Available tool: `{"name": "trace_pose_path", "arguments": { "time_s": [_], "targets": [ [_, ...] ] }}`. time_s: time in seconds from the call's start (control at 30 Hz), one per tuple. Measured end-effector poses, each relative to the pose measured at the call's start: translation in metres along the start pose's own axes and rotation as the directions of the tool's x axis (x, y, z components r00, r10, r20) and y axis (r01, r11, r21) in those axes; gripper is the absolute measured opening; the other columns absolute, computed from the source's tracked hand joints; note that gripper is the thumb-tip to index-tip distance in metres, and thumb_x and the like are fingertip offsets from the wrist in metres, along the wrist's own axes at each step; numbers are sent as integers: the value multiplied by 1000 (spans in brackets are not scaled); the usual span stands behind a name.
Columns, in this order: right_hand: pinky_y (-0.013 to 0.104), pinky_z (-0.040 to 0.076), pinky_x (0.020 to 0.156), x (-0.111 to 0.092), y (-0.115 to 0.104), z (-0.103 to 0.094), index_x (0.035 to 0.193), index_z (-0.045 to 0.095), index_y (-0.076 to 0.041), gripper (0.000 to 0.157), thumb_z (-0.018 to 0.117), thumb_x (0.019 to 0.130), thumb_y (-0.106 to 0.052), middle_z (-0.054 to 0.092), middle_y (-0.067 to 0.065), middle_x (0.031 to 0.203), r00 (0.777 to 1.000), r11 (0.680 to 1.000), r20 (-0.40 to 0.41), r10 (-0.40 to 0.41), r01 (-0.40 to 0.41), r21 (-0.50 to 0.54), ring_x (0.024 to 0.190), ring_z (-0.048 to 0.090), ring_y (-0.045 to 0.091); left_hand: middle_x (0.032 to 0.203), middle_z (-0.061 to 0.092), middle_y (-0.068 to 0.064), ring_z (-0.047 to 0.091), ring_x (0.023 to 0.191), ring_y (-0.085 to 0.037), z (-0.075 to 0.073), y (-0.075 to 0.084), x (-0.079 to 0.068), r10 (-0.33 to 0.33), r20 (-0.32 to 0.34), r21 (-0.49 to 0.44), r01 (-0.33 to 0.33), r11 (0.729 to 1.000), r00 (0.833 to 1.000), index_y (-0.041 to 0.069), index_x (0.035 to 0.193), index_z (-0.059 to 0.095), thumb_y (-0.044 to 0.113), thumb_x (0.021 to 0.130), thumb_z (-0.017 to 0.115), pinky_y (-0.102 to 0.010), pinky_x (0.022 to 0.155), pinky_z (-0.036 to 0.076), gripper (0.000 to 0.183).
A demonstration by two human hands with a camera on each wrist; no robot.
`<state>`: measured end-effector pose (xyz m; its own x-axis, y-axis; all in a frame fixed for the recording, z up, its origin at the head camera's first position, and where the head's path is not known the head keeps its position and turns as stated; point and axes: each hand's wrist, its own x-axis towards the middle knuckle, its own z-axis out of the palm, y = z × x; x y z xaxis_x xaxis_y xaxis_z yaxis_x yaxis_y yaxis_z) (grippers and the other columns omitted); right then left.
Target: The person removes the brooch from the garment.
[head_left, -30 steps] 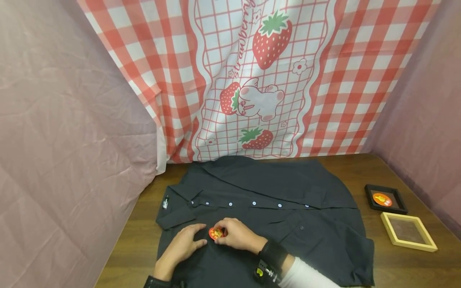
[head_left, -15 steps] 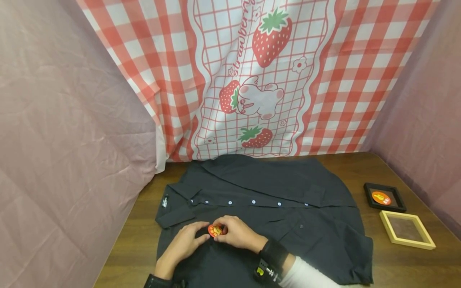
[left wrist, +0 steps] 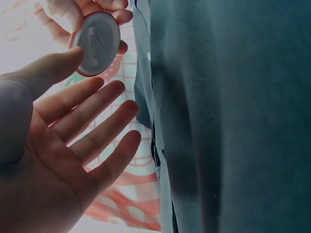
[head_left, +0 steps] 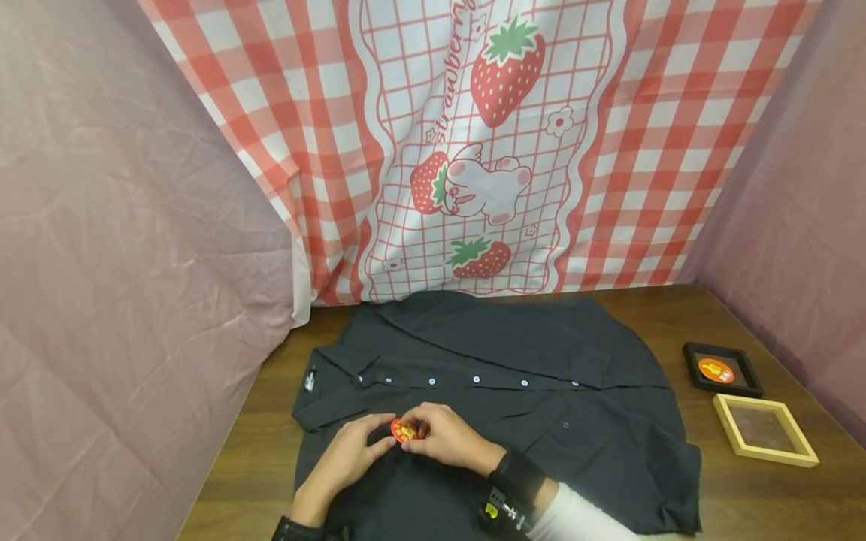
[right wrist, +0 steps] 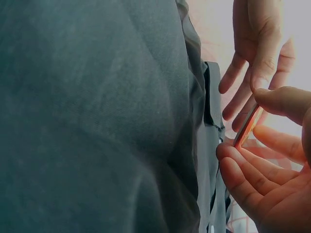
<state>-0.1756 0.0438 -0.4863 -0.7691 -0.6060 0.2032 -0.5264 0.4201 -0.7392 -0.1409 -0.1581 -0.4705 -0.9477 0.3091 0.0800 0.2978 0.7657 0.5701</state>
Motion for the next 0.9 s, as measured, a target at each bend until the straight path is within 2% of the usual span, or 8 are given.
{"name": "trace_pose_path", "arguments": {
  "time_s": [0.23, 0.5, 0.9],
  "targets": [
    [13, 48, 60, 0, -1, -4, 104, 71, -7, 25, 78, 82, -14, 66, 4, 89, 1000, 999, -15, -2, 3, 40, 67, 53, -5, 121, 69, -9, 64, 115, -28, -1, 3, 2, 26, -46, -16, -26, 1000, 999, 7, 121, 68, 25, 89, 70, -52, 97, 49, 36],
    [13, 50, 61, -6, 2, -2, 103, 71, -6, 25, 79, 79, -11, 65, 6, 92, 999, 997, -45, -19, 22, 73, 68, 56, -4, 112, 74, -3, 68, 107, -22, 2, 4, -1, 79, -94, -7, -80, 997, 992, 11, 115, 73, 25, 88, 71, -43, 90, 54, 30],
    [14, 52, 66, -6, 4, -4, 99, 72, -6, 19, 77, 82, -11, 66, 6, 96, 995, 993, -87, -45, 54, 100, 72, 58, -3, 113, 73, -6, 68, 109, -23, 5, 5, 2, 65, -139, -33, -70, 997, 988, 8, 114, 73, 20, 88, 71, -44, 95, 52, 28]
  ]
}}
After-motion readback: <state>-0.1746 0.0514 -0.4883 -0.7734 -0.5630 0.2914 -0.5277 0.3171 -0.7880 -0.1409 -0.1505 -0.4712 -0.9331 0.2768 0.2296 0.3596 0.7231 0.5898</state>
